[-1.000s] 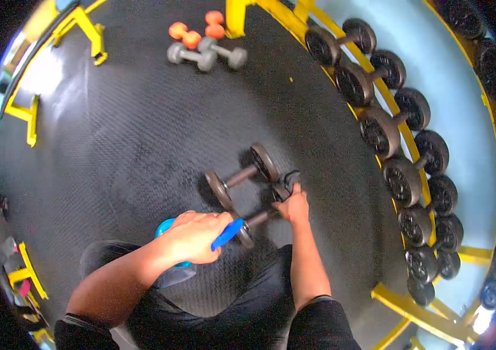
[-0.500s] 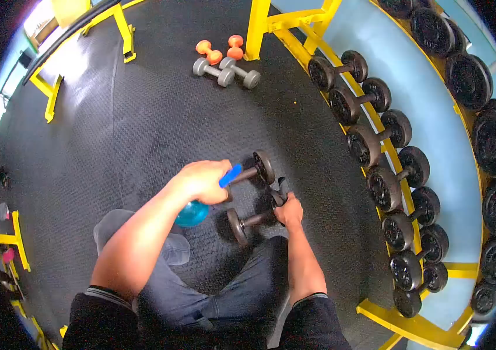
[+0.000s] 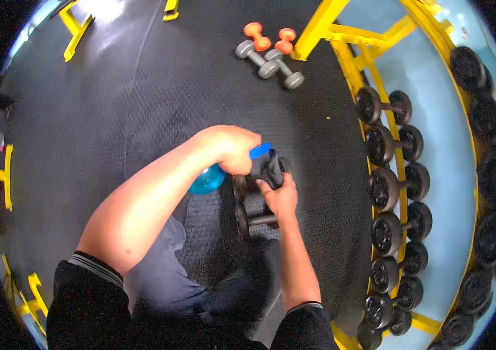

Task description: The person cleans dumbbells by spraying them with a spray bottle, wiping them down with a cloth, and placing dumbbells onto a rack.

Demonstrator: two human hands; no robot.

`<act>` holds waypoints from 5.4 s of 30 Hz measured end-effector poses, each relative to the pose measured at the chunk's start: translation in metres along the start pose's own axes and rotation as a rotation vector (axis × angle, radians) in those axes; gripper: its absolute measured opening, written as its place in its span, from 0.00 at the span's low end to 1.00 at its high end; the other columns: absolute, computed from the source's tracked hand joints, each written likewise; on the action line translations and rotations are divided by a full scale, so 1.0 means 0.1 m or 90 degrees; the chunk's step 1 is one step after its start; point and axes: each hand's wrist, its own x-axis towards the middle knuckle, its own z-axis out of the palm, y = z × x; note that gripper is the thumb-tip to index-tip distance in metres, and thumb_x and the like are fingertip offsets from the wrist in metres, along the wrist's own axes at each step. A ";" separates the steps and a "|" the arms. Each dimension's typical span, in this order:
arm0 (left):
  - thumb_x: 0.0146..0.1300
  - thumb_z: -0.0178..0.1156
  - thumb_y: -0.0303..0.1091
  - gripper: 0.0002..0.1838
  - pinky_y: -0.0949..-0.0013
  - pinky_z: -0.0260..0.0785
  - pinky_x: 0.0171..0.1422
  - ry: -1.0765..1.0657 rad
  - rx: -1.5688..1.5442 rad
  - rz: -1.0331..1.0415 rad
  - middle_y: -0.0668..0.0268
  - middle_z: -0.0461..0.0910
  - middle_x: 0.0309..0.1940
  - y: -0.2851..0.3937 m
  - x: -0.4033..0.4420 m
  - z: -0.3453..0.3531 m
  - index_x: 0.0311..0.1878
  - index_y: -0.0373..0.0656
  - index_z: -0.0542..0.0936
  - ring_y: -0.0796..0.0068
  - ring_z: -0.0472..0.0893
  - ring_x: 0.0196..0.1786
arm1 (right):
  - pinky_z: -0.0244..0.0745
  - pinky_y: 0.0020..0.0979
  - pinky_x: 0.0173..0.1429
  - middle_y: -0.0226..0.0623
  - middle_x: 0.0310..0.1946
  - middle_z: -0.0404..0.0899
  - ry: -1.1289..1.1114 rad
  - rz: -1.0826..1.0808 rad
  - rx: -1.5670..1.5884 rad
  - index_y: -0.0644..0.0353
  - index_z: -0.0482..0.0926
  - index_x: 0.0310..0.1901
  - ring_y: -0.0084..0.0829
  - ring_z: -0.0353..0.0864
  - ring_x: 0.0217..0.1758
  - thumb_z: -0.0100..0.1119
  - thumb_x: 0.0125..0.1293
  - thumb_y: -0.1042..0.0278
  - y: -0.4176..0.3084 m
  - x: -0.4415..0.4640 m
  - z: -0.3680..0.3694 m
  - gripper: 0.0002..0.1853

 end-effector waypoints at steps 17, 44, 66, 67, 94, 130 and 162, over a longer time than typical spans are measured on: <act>0.49 0.60 0.33 0.19 0.57 0.73 0.57 -0.038 -0.104 -0.154 0.51 0.81 0.48 -0.24 -0.37 -0.01 0.45 0.34 0.82 0.57 0.80 0.54 | 0.77 0.38 0.45 0.47 0.40 0.78 -0.185 -0.057 0.156 0.67 0.75 0.46 0.41 0.81 0.39 0.64 0.42 0.73 0.11 0.31 1.14 0.25; 0.48 0.56 0.31 0.19 0.58 0.74 0.57 -0.063 -0.019 -0.138 0.50 0.81 0.48 0.07 0.18 0.57 0.45 0.38 0.83 0.56 0.80 0.54 | 0.72 0.27 0.48 0.30 0.39 0.79 0.229 0.206 0.489 0.62 0.75 0.48 0.24 0.77 0.40 0.64 0.56 0.72 0.77 -0.72 -0.73 0.17; 0.53 0.63 0.41 0.17 0.59 0.74 0.51 0.201 -0.188 -0.244 0.57 0.84 0.39 -0.39 0.46 0.58 0.45 0.45 0.83 0.60 0.83 0.46 | 0.61 0.45 0.66 0.37 0.58 0.75 0.091 -0.489 -0.395 0.52 0.78 0.53 0.40 0.70 0.62 0.55 0.60 0.47 -0.44 0.14 0.44 0.24; 0.53 0.62 0.41 0.18 0.60 0.74 0.52 0.196 -0.178 -0.241 0.57 0.84 0.39 -0.25 0.46 0.60 0.45 0.45 0.83 0.60 0.83 0.46 | 0.61 0.45 0.66 0.37 0.58 0.75 0.085 -0.499 -0.385 0.52 0.78 0.53 0.40 0.70 0.62 0.55 0.60 0.47 -0.41 0.06 0.41 0.24; 0.53 0.60 0.37 0.21 0.61 0.70 0.62 0.125 -0.137 -0.193 0.52 0.79 0.53 -0.18 0.54 0.39 0.51 0.40 0.82 0.58 0.78 0.59 | 0.67 0.51 0.58 0.37 0.60 0.74 0.282 -0.318 -0.244 0.47 0.81 0.46 0.49 0.69 0.60 0.61 0.58 0.56 0.21 0.58 0.32 0.14; 0.48 0.64 0.37 0.24 0.53 0.69 0.54 0.141 -0.079 0.020 0.48 0.79 0.44 -0.26 0.02 0.27 0.49 0.39 0.74 0.46 0.78 0.50 | 0.53 0.49 0.73 0.40 0.67 0.64 -0.076 0.192 1.483 0.48 0.60 0.70 0.41 0.60 0.72 0.48 0.67 0.37 0.11 -0.20 0.96 0.35; 0.48 0.62 0.39 0.27 0.52 0.70 0.55 0.135 -0.046 -0.028 0.47 0.80 0.43 -0.45 0.25 0.15 0.53 0.39 0.73 0.46 0.79 0.50 | 0.76 0.47 0.51 0.46 0.44 0.83 -0.737 -0.384 -0.357 0.60 0.85 0.40 0.49 0.80 0.51 0.58 0.58 0.38 -0.62 -0.15 0.53 0.28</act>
